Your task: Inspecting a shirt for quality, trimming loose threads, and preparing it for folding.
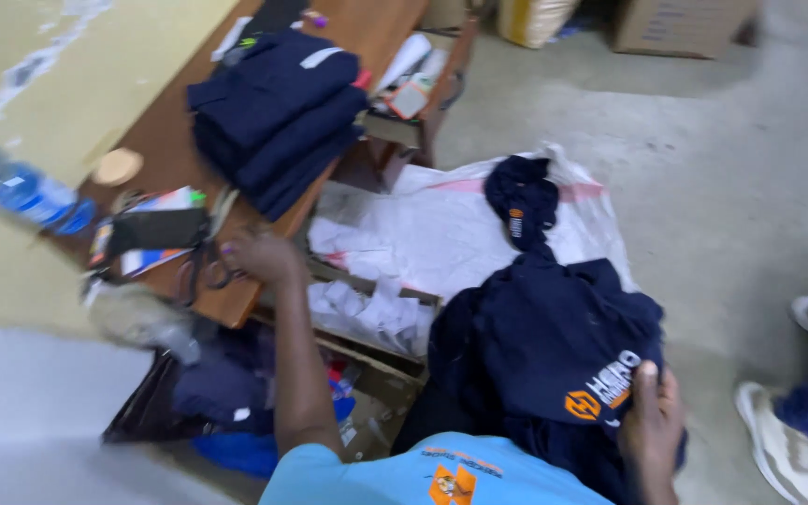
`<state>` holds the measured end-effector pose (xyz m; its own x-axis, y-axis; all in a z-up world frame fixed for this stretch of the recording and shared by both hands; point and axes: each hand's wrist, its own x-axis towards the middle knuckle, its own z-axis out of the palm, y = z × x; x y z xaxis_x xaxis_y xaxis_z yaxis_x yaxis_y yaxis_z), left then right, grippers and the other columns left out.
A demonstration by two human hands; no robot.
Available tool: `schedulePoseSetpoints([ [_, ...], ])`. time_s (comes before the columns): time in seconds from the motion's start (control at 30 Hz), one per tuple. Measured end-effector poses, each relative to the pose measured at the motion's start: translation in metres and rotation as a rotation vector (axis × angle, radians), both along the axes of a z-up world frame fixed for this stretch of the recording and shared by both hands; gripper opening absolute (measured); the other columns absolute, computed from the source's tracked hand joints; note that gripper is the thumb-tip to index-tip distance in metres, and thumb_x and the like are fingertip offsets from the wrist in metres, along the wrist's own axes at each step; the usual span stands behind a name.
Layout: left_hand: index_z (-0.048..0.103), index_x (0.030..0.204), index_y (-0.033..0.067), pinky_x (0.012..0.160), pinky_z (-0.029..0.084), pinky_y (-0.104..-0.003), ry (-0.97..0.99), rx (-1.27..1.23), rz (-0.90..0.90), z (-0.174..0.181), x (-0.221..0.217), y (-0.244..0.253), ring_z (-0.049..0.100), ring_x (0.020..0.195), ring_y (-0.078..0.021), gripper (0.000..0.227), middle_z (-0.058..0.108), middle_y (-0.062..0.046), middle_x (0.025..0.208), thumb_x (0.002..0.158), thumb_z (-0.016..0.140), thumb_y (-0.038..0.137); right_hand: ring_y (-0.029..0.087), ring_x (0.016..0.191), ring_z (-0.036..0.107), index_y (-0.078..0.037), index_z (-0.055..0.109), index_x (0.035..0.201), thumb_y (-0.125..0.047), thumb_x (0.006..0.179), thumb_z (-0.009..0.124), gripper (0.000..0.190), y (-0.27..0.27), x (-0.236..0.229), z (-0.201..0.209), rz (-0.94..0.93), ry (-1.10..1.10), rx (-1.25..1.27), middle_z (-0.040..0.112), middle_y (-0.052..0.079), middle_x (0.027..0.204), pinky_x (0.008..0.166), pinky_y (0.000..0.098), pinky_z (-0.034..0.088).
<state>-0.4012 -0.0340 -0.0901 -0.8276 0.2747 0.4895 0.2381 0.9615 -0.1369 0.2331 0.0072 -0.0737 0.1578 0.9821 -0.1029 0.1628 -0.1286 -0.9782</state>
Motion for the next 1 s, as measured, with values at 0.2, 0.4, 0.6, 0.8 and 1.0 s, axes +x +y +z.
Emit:
schedulePoseSetpoints([
  [0.2, 0.062, 0.139, -0.0153, 0.109, 0.048, -0.055, 0.038, 0.669, -1.013, 0.041, 0.178, 0.028, 0.063, 0.122, -0.0533, 0.038, 0.066, -0.038, 0.134, 0.107, 0.046, -0.001, 0.015, 0.075, 0.040, -0.017, 0.045, 0.083, -0.043, 0.118, 0.039, 0.044, 0.014, -0.025, -0.066, -0.036, -0.188, 0.169, 0.044, -0.002, 0.080, 0.067, 0.0414, 0.035],
  [0.4, 0.072, 0.133, 0.0045, 0.114, 0.048, -0.054, -0.449, 0.457, -2.570, 0.076, 0.395, 0.019, 0.075, 0.120, -0.0319, 0.027, 0.074, -0.017, 0.133, 0.111, 0.061, 0.015, 0.012, 0.127, 0.059, -0.010, 0.062, 0.146, -0.059, 0.099, 0.047, 0.070, 0.023, -0.062, -0.041, -0.218, 0.344, -0.278, 0.064, 0.004, 0.142, 0.110, 0.0297, 0.047],
  [0.6, 0.042, 0.161, 0.0062, 0.128, 0.015, -0.052, -1.159, 0.004, -2.016, -0.043, 0.394, 0.080, 0.030, 0.160, -0.0358, 0.057, 0.037, -0.018, 0.170, 0.112, 0.045, 0.034, 0.032, 0.147, 0.052, 0.000, 0.055, 0.149, -0.057, 0.098, 0.054, 0.076, 0.031, 0.009, -0.044, 0.012, -0.350, -0.195, 0.058, 0.023, 0.153, 0.120, 0.0410, 0.037],
  [0.8, 0.042, 0.163, 0.0143, 0.125, 0.008, -0.063, -0.948, -0.289, -2.085, -0.034, 0.411, 0.061, 0.019, 0.161, -0.0433, 0.075, 0.026, -0.023, 0.173, 0.099, 0.063, 0.049, 0.041, 0.089, 0.069, -0.005, 0.062, 0.127, -0.027, 0.102, 0.064, 0.033, 0.051, -0.014, 0.057, 0.068, -0.821, 0.185, 0.071, 0.017, 0.099, 0.080, 0.0522, 0.051],
  [1.0, 0.072, 0.132, 0.0079, 0.102, 0.053, -0.039, -1.679, -0.892, -2.179, -0.014, 0.347, 0.190, 0.073, 0.118, -0.0330, 0.047, 0.075, -0.013, 0.132, 0.103, 0.058, 0.042, 0.032, 0.115, 0.067, -0.008, 0.068, 0.129, -0.030, 0.109, 0.049, 0.035, 0.139, -0.095, -0.039, 0.574, -0.376, 0.238, 0.071, 0.015, 0.117, 0.102, 0.0416, 0.046],
])
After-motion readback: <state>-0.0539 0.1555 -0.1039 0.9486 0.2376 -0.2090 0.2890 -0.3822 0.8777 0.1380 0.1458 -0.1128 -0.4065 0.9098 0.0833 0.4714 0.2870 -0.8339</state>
